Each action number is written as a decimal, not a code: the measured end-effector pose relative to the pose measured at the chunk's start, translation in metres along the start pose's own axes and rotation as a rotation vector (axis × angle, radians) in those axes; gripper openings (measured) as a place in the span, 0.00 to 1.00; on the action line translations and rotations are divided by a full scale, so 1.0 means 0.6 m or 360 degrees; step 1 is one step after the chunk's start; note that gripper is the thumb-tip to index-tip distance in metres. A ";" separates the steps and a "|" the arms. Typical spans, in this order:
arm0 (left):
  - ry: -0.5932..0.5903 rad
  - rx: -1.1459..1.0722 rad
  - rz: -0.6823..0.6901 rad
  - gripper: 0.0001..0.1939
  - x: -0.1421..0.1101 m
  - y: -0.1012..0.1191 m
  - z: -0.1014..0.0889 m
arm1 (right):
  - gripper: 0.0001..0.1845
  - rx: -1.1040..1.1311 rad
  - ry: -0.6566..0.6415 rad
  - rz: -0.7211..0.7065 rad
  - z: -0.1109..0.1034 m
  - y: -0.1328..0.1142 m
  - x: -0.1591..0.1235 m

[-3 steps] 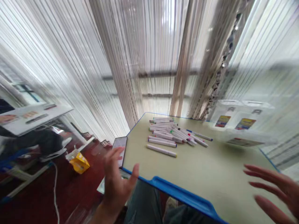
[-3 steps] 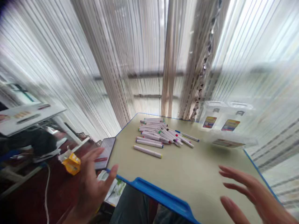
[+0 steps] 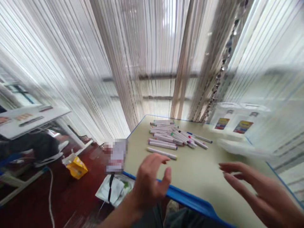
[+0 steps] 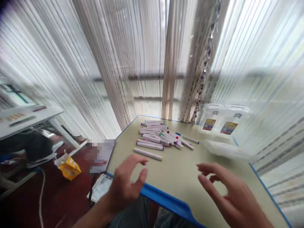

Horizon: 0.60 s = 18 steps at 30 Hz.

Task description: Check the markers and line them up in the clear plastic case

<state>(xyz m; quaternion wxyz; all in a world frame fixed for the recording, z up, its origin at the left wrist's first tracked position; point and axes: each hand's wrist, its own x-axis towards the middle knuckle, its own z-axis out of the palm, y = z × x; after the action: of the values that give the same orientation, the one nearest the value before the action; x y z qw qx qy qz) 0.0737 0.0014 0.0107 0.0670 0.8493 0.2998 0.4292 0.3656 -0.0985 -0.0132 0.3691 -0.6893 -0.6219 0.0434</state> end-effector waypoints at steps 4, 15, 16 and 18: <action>-0.0569 -0.0307 0.0209 0.08 0.079 0.035 0.093 | 0.24 -0.0144 -0.0176 -0.0078 0.021 -0.052 0.055; -0.0839 -0.0322 0.0502 0.10 0.148 0.030 0.231 | 0.32 -0.0561 0.0396 0.0290 -0.072 0.098 0.009; -0.0818 -0.0342 0.0544 0.10 0.142 0.030 0.238 | 0.41 -0.0587 0.0328 0.0348 -0.074 0.114 0.006; -0.0786 -0.0387 0.0612 0.10 0.129 0.030 0.249 | 0.54 -0.0603 0.0114 0.0438 -0.069 0.137 0.003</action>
<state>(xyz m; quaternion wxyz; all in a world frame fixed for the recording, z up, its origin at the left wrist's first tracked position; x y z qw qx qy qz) 0.2316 0.0523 -0.0221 0.1563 0.9545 0.0554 0.2480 0.4551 -0.1117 -0.0288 0.2455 -0.8257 -0.5055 -0.0487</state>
